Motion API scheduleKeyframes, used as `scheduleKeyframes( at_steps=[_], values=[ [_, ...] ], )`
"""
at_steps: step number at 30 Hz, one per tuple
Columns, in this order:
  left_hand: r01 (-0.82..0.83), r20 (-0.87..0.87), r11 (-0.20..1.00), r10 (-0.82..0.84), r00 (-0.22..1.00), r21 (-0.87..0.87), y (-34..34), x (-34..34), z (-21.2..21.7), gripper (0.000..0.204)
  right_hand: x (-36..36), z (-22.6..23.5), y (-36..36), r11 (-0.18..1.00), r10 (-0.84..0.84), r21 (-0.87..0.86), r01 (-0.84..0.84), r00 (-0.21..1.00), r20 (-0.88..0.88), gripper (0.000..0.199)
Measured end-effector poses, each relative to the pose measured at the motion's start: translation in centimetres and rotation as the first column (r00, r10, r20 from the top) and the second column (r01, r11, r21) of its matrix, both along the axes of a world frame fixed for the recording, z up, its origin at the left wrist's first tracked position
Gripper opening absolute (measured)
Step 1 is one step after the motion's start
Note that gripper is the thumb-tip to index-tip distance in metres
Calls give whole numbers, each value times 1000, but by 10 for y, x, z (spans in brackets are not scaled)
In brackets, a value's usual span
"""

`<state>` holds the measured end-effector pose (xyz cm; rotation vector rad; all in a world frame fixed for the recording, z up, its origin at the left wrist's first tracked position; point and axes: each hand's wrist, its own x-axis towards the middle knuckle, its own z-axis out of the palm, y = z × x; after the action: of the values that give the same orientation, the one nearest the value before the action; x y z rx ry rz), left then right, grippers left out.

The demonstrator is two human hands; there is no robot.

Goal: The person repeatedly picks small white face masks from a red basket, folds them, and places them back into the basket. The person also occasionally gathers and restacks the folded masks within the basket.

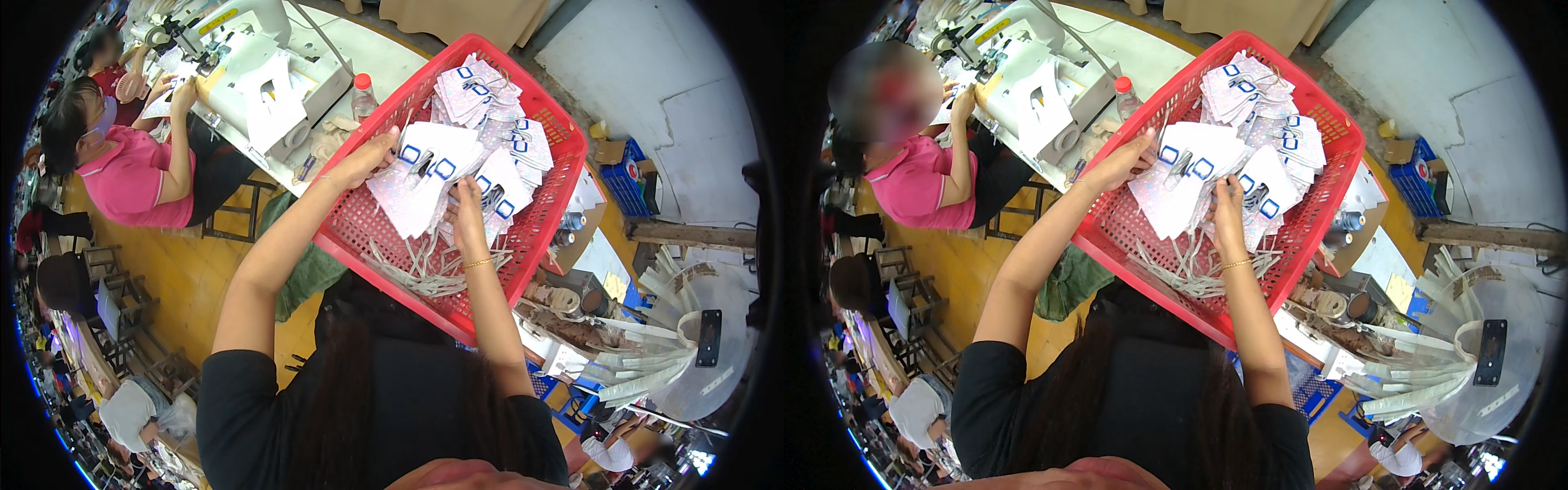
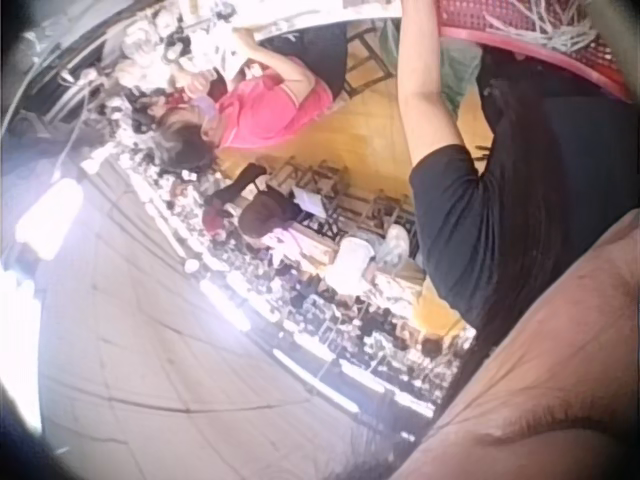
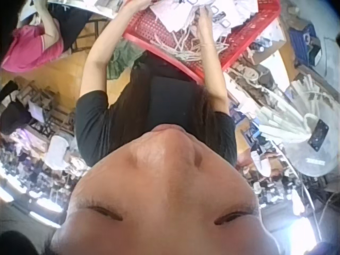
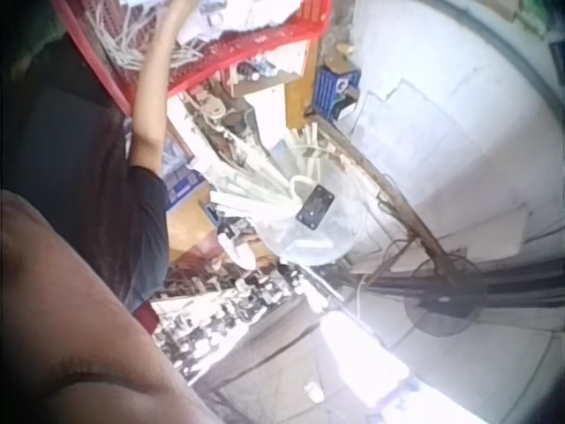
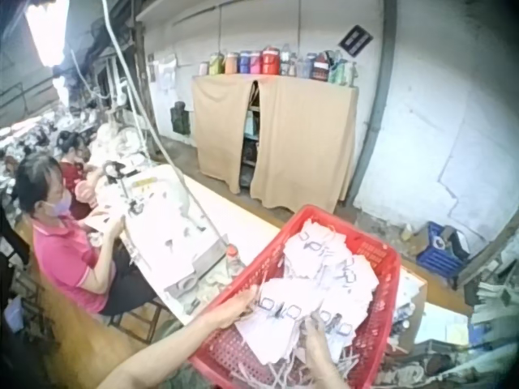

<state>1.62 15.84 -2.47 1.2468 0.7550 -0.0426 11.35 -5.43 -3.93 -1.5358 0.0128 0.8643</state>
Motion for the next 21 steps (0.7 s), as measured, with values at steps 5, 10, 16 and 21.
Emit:
scheduleKeyframes(
  at_steps=[5,10,16,21],
  values=[
    [-226,-41,938,223,974,-262,-2,3,7,35,8,17,0,998,7,69,-12,998,64,73],
    [-353,17,736,443,896,-577,-17,7,13,28,14,7,1,999,27,-43,-19,983,184,76],
    [-357,-18,555,524,852,-752,-15,-1,-13,31,26,-7,-5,996,76,-53,-66,972,222,66],
    [-56,-52,746,28,998,-664,-3,-3,-52,38,20,-15,-17,973,219,-159,-167,885,412,64]
  ],
)
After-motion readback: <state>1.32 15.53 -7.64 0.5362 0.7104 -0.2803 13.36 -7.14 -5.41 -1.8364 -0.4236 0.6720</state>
